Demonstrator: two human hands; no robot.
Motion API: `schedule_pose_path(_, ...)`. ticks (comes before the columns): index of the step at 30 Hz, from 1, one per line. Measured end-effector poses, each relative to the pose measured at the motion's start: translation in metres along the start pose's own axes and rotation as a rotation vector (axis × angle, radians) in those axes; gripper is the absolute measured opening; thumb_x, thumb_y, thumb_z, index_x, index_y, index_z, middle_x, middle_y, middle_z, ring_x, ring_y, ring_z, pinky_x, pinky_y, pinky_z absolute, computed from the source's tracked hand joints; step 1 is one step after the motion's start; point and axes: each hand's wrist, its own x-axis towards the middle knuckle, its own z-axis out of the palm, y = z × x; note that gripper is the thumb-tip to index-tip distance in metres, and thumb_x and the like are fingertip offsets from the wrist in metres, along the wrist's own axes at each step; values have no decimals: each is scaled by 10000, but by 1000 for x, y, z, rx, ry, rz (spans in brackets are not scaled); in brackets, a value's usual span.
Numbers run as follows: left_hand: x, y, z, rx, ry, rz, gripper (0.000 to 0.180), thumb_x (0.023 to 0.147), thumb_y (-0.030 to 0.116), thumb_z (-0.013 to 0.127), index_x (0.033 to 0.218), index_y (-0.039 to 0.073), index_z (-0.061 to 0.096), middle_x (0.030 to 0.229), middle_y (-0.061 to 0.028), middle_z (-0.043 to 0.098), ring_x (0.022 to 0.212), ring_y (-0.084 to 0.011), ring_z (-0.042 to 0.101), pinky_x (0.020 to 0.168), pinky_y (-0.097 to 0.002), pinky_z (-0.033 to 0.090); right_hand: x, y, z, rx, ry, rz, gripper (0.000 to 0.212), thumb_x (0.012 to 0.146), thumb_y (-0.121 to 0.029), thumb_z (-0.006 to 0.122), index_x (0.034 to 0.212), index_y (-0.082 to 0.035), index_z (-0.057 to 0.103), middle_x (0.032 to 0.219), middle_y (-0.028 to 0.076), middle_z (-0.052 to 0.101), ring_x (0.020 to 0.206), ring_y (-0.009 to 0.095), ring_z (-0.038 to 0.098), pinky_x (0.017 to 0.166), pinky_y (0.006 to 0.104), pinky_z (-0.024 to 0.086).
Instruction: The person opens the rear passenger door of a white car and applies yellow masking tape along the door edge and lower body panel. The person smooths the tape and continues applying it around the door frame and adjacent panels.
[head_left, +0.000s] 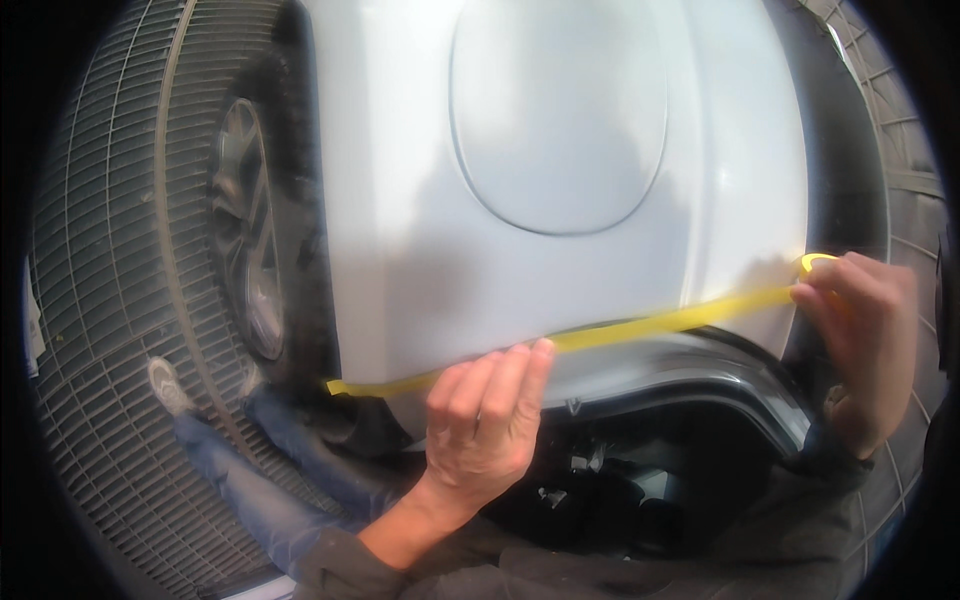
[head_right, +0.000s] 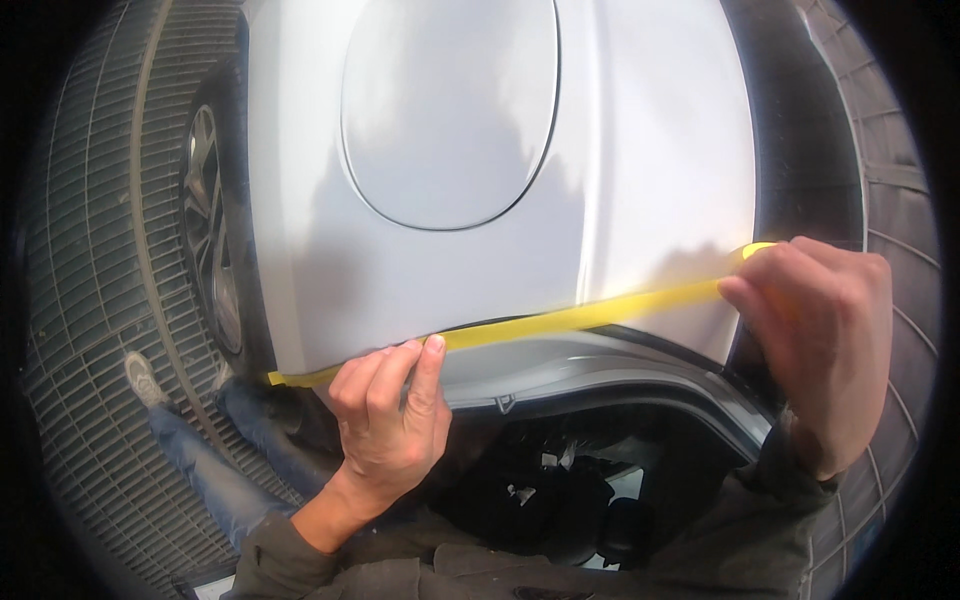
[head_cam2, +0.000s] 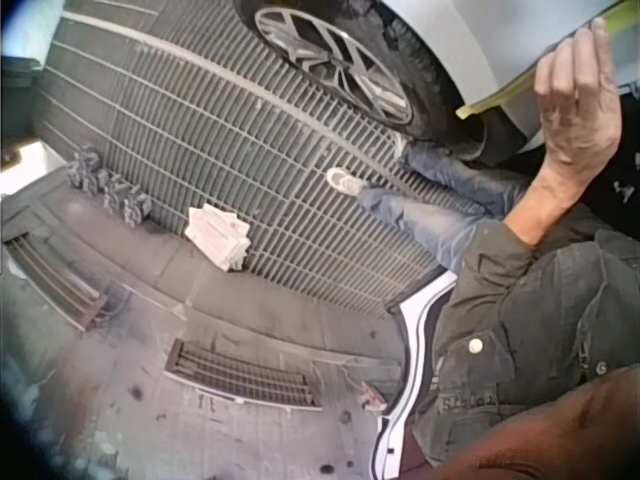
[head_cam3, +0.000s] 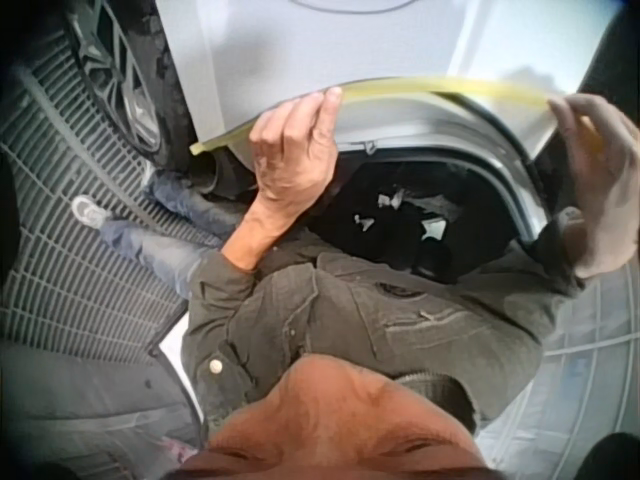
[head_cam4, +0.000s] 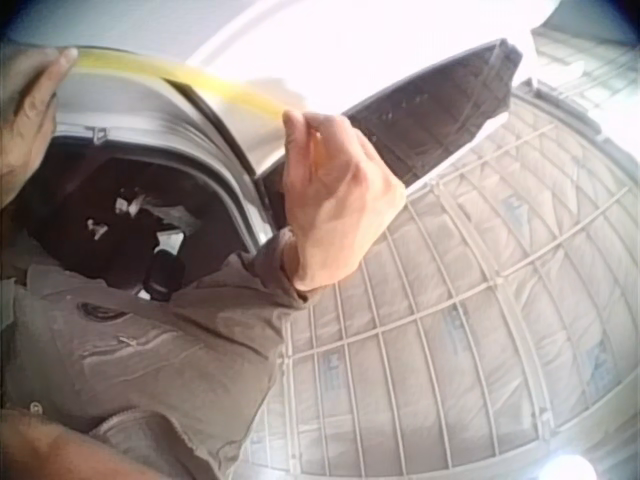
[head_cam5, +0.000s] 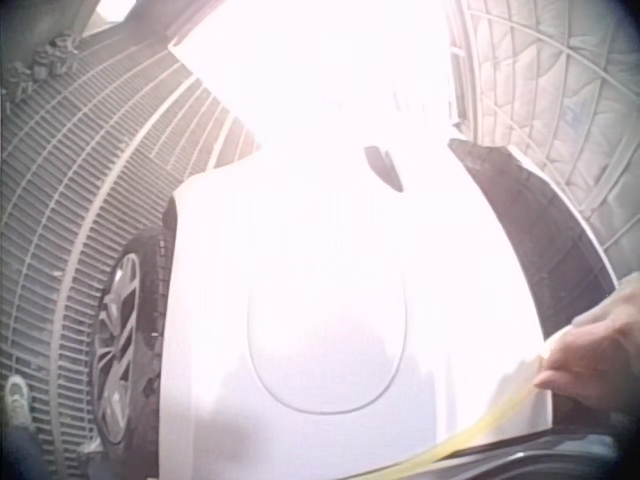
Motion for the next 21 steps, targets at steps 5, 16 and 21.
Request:
schedule_pose_path(5,0,0,4,-7,32,4,403,839,-1,764,1240,21,731,1239,-36,585,1130,-197,539,895,-329,478,-4,-12,-19,-15,32,-88,176,897,-155,811,860,-11,716,794,149,727,669,217,722,652,291,595)
schedule_pose_path(16,-16,-7,-2,-11,-2,-2,499,737,-98,743,1230,-34,704,1268,-101,561,1122,-286,530,916,-374,496,-16,-11,-32,-112,75,-161,195,882,-203,824,852,-47,711,721,93,671,600,202,622,667,332,535)
schedule_pose_path(21,-15,-8,-3,-29,4,9,504,734,-102,744,1232,-37,704,1266,-101,561,1122,-288,529,918,-373,495,-19,-11,-30,-146,138,-202,173,907,-185,797,847,-52,705,715,87,656,616,192,599,692,344,528)
